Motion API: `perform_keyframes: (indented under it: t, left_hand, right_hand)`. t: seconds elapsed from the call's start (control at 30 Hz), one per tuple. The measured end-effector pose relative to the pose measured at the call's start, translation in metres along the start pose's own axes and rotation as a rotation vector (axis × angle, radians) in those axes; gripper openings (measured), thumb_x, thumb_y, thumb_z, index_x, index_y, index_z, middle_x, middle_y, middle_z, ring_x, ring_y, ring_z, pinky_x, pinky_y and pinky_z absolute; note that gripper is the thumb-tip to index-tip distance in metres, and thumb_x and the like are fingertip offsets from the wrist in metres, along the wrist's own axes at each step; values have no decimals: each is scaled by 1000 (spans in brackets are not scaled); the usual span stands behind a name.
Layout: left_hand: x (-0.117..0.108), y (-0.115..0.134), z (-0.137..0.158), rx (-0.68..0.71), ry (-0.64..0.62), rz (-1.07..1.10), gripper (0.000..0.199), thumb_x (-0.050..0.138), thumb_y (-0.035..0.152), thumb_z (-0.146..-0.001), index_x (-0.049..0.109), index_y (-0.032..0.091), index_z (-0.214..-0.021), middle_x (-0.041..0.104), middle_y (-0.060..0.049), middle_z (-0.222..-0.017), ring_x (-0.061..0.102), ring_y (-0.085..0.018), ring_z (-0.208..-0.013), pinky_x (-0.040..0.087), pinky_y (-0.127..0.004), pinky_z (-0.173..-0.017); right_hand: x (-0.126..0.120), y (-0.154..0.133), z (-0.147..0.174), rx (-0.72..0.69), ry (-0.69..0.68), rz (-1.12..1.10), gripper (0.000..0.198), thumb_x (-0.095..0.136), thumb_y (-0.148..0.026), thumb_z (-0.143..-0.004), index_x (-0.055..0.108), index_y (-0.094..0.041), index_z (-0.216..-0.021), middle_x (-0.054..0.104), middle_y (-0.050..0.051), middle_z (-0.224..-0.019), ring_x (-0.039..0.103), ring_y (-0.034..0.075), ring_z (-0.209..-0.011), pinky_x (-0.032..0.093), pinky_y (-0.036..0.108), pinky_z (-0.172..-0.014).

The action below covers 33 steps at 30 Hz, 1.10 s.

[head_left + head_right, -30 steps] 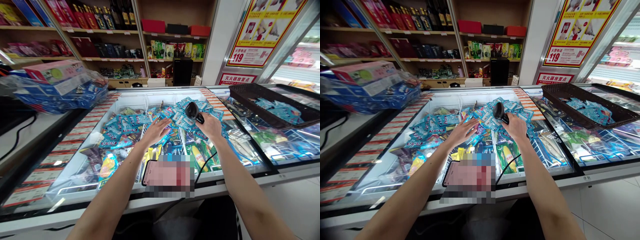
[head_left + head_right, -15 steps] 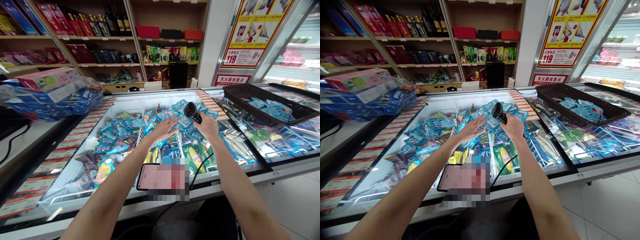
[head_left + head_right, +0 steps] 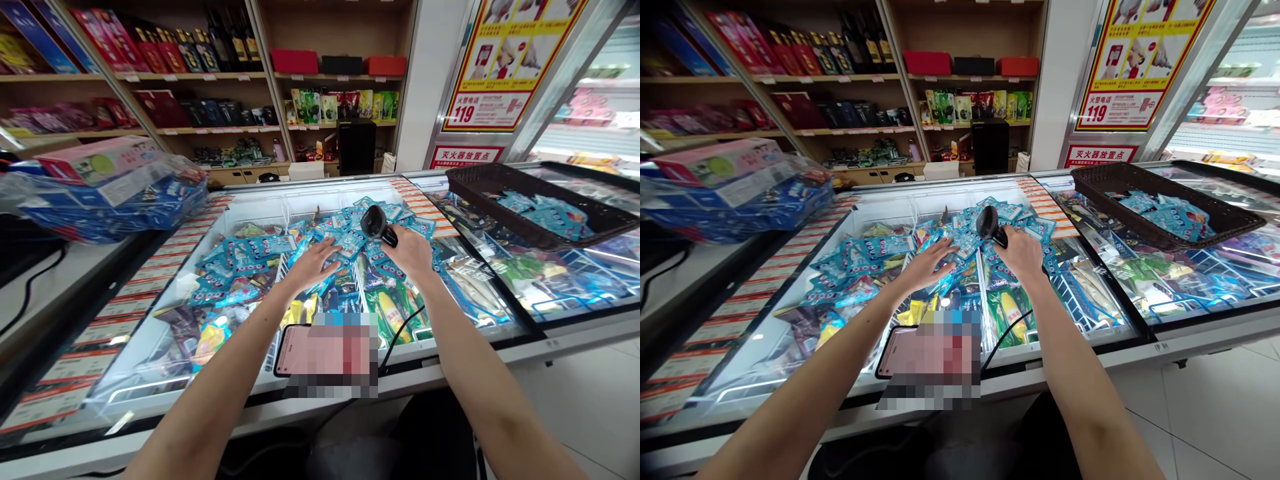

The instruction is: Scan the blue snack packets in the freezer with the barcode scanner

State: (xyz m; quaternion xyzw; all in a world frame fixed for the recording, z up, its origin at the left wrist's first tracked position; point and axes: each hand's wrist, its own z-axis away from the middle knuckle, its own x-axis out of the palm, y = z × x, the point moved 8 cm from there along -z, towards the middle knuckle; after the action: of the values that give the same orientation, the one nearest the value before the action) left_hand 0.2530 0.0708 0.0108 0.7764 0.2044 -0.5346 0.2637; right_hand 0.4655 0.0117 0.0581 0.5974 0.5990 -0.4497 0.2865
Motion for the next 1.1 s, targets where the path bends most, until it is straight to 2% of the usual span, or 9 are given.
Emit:
perform_keyframes:
  t: [0.17,0.3,0.4,0.5,0.57,0.63,0.8,0.9,1.1]
  left_hand:
    - [-11,0,-1,-13,129,34,43,30,47,-94,59,20,-112,49,-8,-138,39,-22,-134,36,-42,-108]
    - [-13,0,-2,-11,158,34,39,38,45,-92,55,20,-119,62,-10,-118,56,-23,-114,44,-42,-98]
    - [-13,4,-1,33,143,33,45,41,39,-91,45,23,-132,46,-8,-141,42,-23,-131,38,-41,-106]
    - [-7,6,-3,36,40,15,60,39,35,-90,21,27,-147,25,-3,-154,22,-23,-142,26,-43,-113]
    - [-1,6,-4,28,-43,1,63,37,35,-90,15,28,-149,26,-3,-154,22,-24,-142,23,-46,-114]
    - [2,4,-5,25,-60,-3,62,36,36,-90,18,28,-148,31,-5,-151,28,-26,-139,25,-47,-113]
    - [-10,-5,-4,-4,130,-5,67,52,42,-82,33,21,-143,42,-14,-133,41,-28,-124,34,-44,-106]
    - [-20,-12,1,-43,255,26,68,58,48,-79,39,19,-138,45,-14,-122,44,-28,-117,38,-45,-101]
    - [-31,-47,14,-275,505,424,48,60,48,-80,47,21,-117,55,-9,-112,53,-23,-106,48,-37,-86]
  right_hand:
    - [1,-4,2,3,-37,14,36,53,-40,-85,58,-24,-117,69,7,-94,63,24,-85,43,31,-68]
    - [1,-5,2,-8,-37,21,37,53,-41,-85,58,-24,-118,69,7,-94,63,24,-84,43,31,-67]
    - [3,-6,3,-17,-39,29,36,52,-42,-85,58,-25,-117,68,7,-92,63,24,-83,43,30,-66]
    - [3,-8,3,-24,-37,35,37,52,-44,-85,58,-25,-116,68,7,-92,63,23,-82,43,30,-65]
    - [3,-8,4,-28,-36,38,36,52,-43,-85,58,-25,-116,68,7,-93,64,24,-81,42,30,-65]
    - [3,-9,4,-32,-38,39,36,51,-42,-86,58,-26,-117,69,7,-94,64,24,-82,42,30,-65]
    - [5,-11,4,-39,-50,35,35,52,-42,-85,58,-26,-116,69,7,-93,63,24,-82,42,30,-66]
    - [7,-12,5,-52,-54,35,35,50,-42,-86,58,-26,-116,69,7,-92,63,23,-81,41,30,-66]
    - [9,-17,6,-98,-71,16,38,50,-42,-86,56,-26,-120,68,6,-100,63,21,-85,42,30,-69]
